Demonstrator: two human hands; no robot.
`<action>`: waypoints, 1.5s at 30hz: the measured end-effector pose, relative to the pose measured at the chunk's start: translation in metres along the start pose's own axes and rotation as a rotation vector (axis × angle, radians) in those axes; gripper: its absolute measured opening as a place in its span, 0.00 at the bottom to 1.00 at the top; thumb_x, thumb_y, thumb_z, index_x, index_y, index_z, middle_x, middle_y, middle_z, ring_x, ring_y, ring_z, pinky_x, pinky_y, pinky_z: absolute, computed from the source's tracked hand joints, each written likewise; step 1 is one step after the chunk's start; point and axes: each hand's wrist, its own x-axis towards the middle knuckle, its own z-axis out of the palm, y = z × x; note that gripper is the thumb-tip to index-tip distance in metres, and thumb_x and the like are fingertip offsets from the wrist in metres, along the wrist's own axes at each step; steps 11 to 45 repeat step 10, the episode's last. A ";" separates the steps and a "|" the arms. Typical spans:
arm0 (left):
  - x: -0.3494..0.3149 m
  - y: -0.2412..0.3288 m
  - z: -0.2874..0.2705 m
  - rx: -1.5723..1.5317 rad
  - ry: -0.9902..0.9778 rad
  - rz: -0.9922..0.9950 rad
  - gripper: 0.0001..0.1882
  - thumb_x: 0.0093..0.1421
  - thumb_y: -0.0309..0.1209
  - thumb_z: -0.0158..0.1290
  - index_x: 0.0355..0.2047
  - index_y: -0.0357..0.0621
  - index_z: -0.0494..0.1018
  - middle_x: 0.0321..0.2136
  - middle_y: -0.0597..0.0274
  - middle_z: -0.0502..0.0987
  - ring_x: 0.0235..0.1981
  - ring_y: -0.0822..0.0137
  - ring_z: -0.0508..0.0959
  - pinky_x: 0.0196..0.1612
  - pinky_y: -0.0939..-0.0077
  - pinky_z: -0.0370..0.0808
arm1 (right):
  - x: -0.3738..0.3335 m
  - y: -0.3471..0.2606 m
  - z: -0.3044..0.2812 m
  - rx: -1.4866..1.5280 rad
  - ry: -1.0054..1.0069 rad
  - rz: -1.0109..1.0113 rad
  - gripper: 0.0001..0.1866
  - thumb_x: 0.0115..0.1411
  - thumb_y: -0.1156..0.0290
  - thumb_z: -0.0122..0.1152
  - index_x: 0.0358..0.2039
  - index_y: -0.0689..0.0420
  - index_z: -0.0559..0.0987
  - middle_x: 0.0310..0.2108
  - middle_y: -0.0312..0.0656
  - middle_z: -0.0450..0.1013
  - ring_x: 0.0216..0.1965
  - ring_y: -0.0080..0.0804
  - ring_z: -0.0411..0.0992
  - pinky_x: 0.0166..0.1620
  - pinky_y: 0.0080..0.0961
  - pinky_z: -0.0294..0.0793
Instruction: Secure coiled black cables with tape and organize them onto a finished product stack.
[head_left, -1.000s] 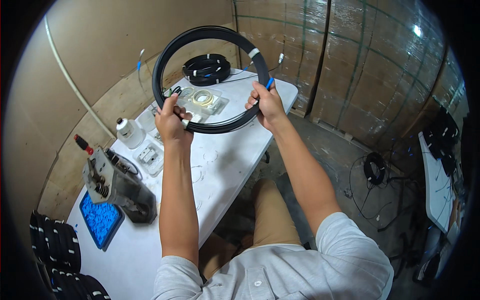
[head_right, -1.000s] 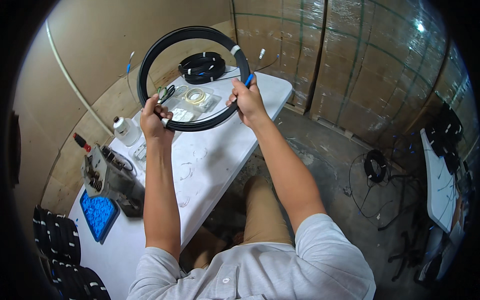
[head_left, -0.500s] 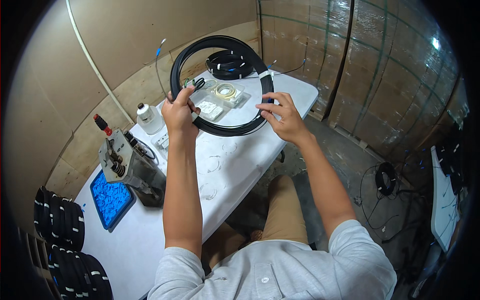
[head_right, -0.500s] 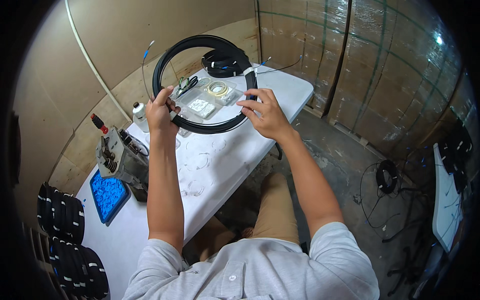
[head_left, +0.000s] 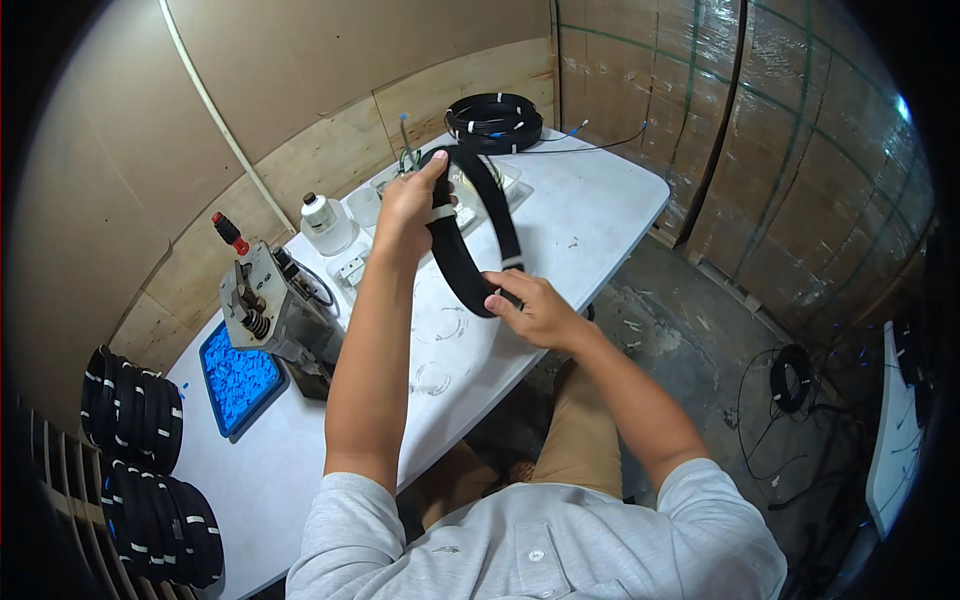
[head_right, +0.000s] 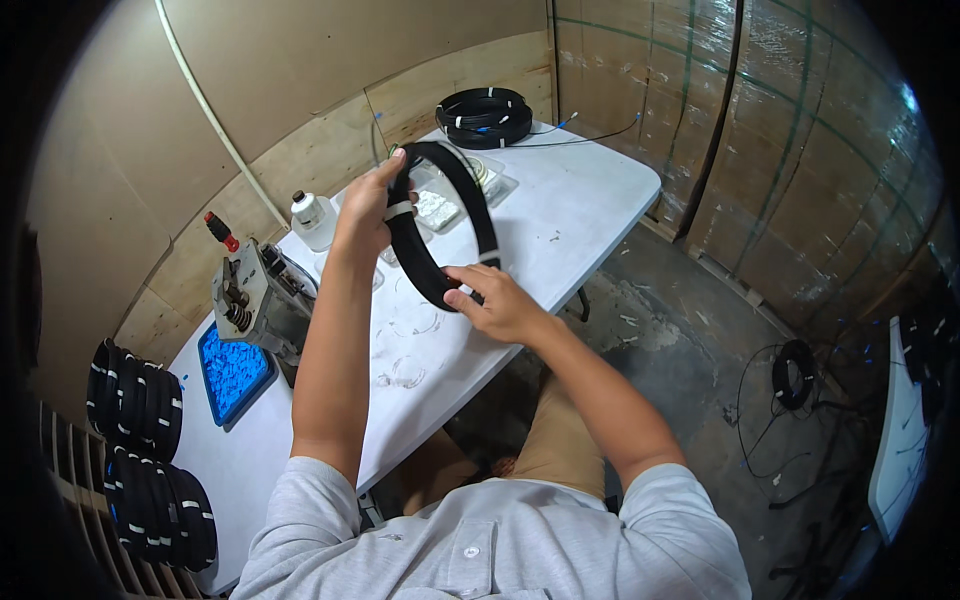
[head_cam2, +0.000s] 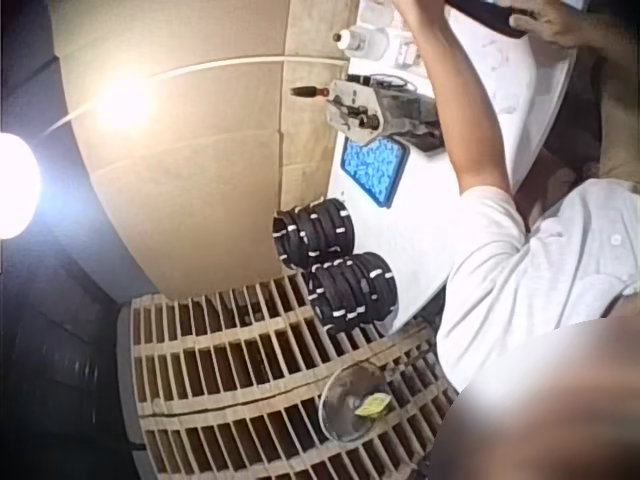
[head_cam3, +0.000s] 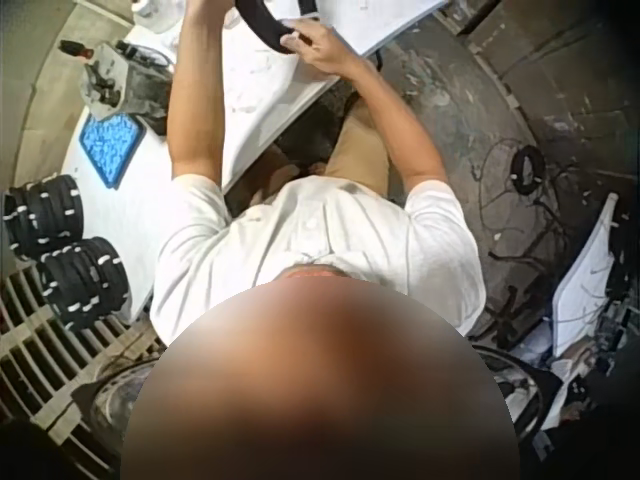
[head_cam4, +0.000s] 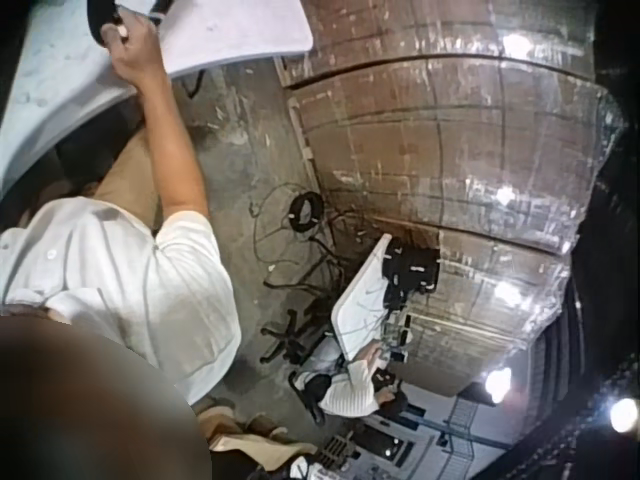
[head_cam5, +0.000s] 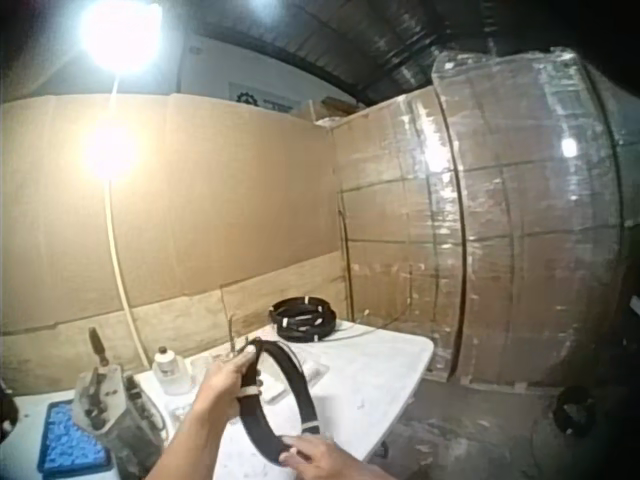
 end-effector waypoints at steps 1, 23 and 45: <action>0.006 -0.007 0.003 -0.101 -0.073 -0.008 0.13 0.65 0.40 0.56 0.36 0.42 0.72 0.24 0.62 0.75 0.24 0.68 0.75 0.29 0.69 0.73 | -0.002 0.005 0.004 0.050 0.024 0.058 0.23 0.67 0.58 0.56 0.54 0.65 0.74 0.43 0.53 0.76 0.44 0.51 0.75 0.49 0.37 0.72; 0.041 -0.046 0.007 -0.280 -0.026 0.154 0.17 0.70 0.33 0.46 0.57 0.43 0.67 0.35 0.51 0.79 0.34 0.61 0.79 0.38 0.64 0.79 | 0.005 0.020 0.007 0.576 0.153 0.347 0.27 0.73 0.51 0.45 0.59 0.61 0.72 0.44 0.39 0.76 0.46 0.21 0.69 0.52 0.19 0.68; 0.041 -0.046 0.007 -0.280 -0.026 0.154 0.17 0.70 0.33 0.46 0.57 0.43 0.67 0.35 0.51 0.79 0.34 0.61 0.79 0.38 0.64 0.79 | 0.005 0.020 0.007 0.576 0.153 0.347 0.27 0.73 0.51 0.45 0.59 0.61 0.72 0.44 0.39 0.76 0.46 0.21 0.69 0.52 0.19 0.68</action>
